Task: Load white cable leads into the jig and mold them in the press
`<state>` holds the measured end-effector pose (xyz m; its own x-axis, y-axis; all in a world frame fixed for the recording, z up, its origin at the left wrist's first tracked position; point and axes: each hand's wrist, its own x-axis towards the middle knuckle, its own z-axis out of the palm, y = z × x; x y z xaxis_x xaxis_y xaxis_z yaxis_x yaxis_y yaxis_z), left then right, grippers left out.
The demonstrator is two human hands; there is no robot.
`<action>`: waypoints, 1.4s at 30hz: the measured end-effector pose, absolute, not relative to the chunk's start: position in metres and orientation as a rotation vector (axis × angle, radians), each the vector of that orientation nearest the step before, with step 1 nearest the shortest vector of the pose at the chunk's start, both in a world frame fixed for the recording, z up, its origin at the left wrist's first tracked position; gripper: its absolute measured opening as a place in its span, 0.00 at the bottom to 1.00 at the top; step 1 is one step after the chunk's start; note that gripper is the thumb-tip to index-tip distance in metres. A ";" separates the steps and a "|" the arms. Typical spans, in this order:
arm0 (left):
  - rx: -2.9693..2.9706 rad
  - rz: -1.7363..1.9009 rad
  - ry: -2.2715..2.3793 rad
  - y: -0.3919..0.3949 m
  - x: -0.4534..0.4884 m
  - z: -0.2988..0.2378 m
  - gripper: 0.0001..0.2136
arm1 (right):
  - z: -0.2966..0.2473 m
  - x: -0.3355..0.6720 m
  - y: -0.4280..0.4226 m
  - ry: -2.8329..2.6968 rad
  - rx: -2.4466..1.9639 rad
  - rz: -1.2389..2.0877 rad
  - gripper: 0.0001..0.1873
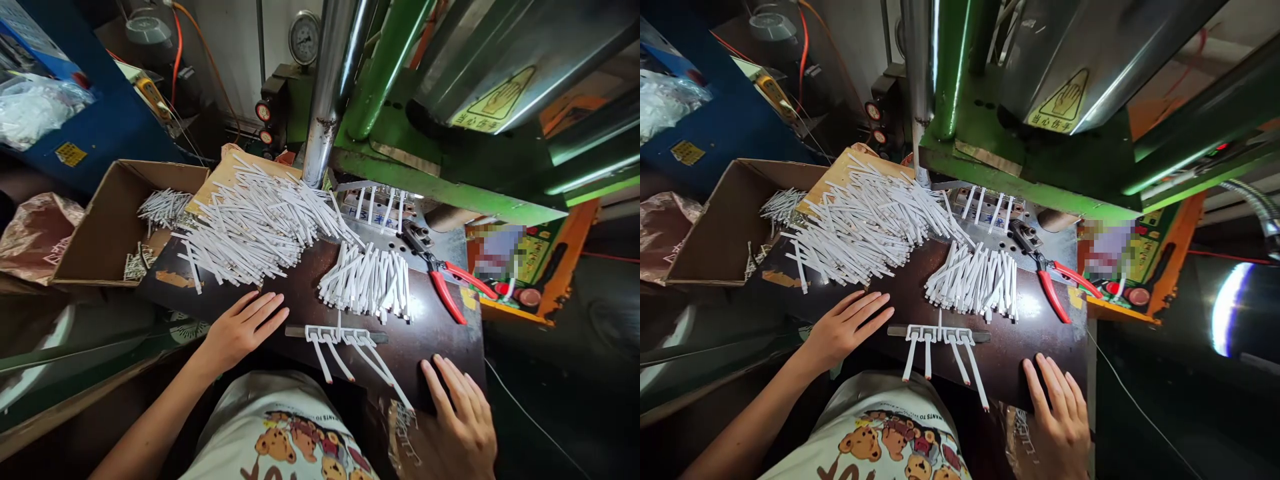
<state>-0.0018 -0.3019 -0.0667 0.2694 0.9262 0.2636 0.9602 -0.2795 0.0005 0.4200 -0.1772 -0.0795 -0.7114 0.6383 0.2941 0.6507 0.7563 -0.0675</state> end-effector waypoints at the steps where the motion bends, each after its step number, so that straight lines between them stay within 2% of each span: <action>1: -2.369 -0.316 -1.781 -0.302 -0.002 -0.067 0.21 | -0.080 0.420 -0.177 -2.648 -1.009 -0.049 0.31; 16: -2.377 -0.317 -1.777 -0.301 -0.002 -0.066 0.21 | -0.077 0.416 -0.177 -2.692 -0.976 -0.222 0.35; 28: -2.428 -0.365 -1.829 -0.303 -0.003 -0.065 0.24 | -0.065 0.411 -0.181 -2.744 -1.093 -0.135 0.41; 31: -2.491 -0.453 -1.902 -0.302 -0.003 -0.060 0.20 | -0.050 0.406 -0.180 -2.773 -1.132 0.040 0.33; 35: -2.474 -0.482 -1.767 -0.295 0.003 -0.054 0.25 | -0.032 0.374 -0.179 -2.640 -0.981 0.342 0.25; 39: -2.456 -0.468 -1.716 -0.284 0.017 -0.050 0.12 | -0.033 0.324 -0.170 -2.515 -0.830 0.460 0.20; 42: -2.505 -0.444 -1.707 -0.274 0.023 -0.046 0.09 | -0.039 0.303 -0.159 -2.533 -0.775 0.453 0.12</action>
